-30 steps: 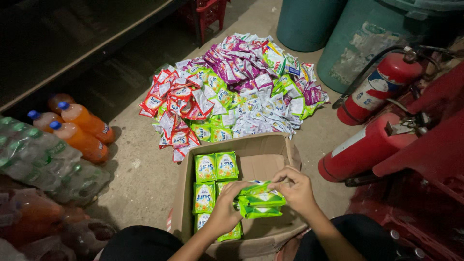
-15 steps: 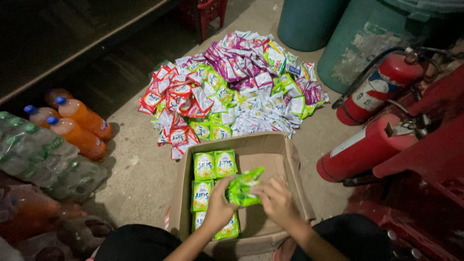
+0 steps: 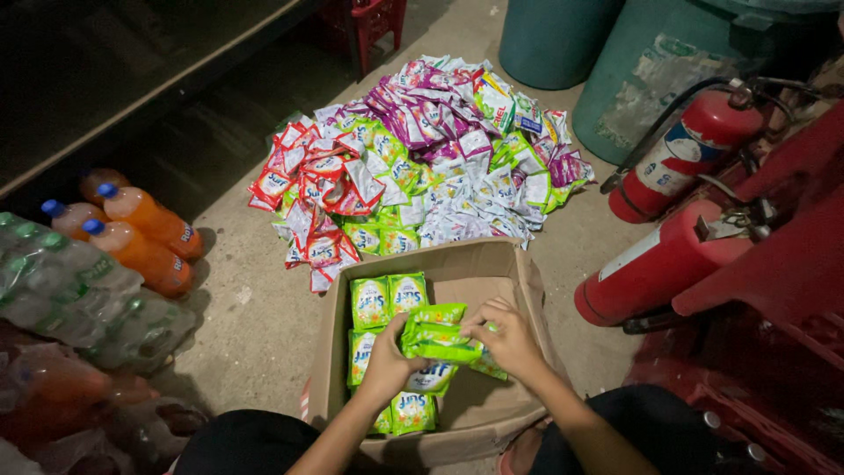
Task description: The person organizes detergent packets into a cardboard box and picks up other items from a pile on the floor.
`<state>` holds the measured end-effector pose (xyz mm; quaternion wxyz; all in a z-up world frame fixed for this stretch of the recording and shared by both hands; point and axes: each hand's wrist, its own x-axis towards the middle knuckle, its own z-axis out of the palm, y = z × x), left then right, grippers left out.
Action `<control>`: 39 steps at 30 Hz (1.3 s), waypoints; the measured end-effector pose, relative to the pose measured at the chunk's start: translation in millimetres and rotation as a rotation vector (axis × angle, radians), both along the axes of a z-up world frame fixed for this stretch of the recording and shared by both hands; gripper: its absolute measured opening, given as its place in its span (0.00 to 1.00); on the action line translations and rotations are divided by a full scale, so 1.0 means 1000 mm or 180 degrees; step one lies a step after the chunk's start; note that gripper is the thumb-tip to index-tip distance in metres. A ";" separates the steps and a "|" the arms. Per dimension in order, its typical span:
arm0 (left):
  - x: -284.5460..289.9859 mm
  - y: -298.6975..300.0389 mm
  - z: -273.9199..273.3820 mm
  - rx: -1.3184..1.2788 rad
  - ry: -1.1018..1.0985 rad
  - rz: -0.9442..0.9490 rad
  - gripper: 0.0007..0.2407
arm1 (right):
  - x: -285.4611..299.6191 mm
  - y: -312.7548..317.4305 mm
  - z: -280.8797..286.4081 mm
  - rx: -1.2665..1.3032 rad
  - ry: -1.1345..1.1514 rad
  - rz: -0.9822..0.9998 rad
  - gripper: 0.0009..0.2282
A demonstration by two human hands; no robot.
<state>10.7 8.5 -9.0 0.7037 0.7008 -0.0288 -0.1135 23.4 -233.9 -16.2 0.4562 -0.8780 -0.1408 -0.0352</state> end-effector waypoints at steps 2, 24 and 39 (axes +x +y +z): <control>0.000 -0.002 0.005 -0.0111 0.0287 0.0040 0.32 | -0.003 0.008 -0.003 0.0854 0.0336 -0.0471 0.06; -0.002 -0.008 0.003 -0.1006 0.0895 0.0015 0.28 | -0.008 -0.002 0.005 -0.0285 -0.1137 -0.0081 0.05; -0.015 -0.035 -0.055 -0.1527 0.1910 0.0555 0.26 | -0.013 0.038 -0.108 0.1952 0.2233 -0.1150 0.26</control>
